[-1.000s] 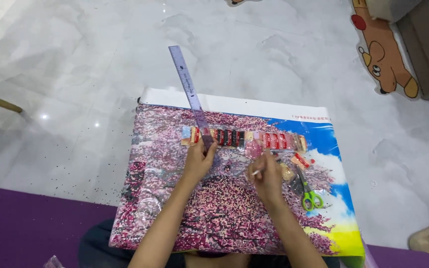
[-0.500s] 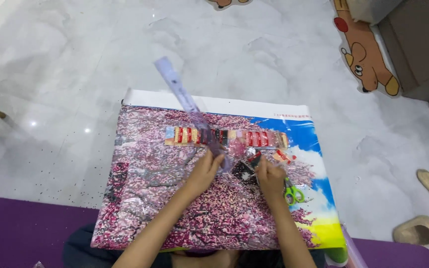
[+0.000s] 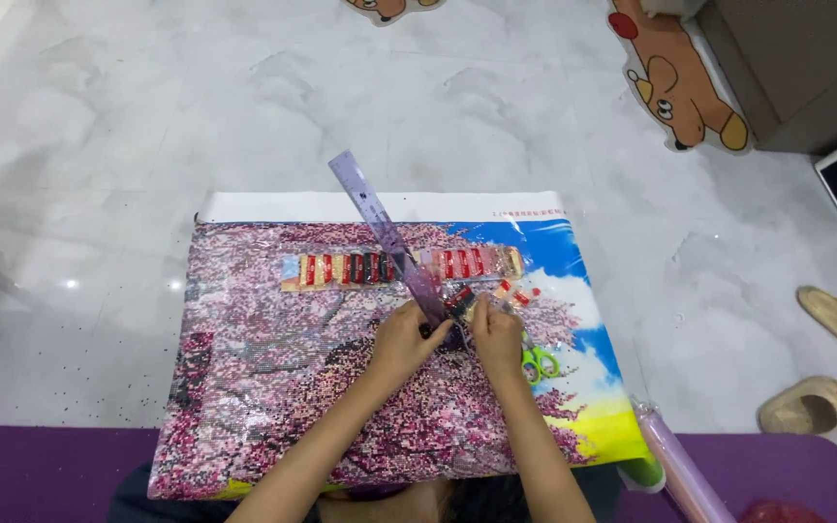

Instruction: Using a ruler to align and straighten rows of resin diamonds on a diamond painting canvas.

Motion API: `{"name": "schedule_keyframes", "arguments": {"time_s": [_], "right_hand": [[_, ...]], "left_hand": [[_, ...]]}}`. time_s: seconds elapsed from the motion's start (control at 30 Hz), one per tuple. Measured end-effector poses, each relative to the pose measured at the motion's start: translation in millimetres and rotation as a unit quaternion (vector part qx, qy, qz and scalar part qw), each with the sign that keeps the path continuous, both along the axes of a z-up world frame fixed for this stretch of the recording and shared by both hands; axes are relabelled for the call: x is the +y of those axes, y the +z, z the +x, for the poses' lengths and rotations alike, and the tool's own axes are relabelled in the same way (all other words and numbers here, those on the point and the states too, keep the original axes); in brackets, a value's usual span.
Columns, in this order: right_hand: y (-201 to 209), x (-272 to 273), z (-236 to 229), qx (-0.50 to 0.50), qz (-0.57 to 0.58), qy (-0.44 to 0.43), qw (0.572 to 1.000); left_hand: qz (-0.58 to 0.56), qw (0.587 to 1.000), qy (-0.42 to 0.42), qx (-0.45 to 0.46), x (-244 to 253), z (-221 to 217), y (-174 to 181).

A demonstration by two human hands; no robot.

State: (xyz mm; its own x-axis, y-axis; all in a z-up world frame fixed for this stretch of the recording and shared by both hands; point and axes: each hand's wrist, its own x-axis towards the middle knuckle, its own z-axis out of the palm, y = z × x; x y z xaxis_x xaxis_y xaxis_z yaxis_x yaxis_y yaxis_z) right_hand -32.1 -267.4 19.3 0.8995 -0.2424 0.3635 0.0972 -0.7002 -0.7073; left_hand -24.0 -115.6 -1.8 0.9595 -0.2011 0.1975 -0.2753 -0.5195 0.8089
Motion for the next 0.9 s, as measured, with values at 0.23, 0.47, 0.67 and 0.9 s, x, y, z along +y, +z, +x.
{"name": "schedule_keyframes", "arguments": {"time_s": [0.23,0.47,0.67,0.9], "right_hand": [[-13.2,-5.1,5.0,0.000,-0.021,0.005,1.000],[1.8,-1.3,1.1,-0.004,-0.003,0.033,0.999],[-6.9,-3.9,2.1,-0.019,0.027,0.044,0.998],[-11.4,2.3,3.6,-0.066,0.004,0.112,0.992]], "left_hand": [[0.029,0.999,0.017,0.001,-0.1,2.1,-7.1],[0.021,0.999,0.033,0.019,8.4,5.4,-1.1],[-0.008,0.999,0.031,0.000,19.3,9.5,5.0],[-0.056,0.998,0.023,0.006,24.5,4.6,11.2]]}}
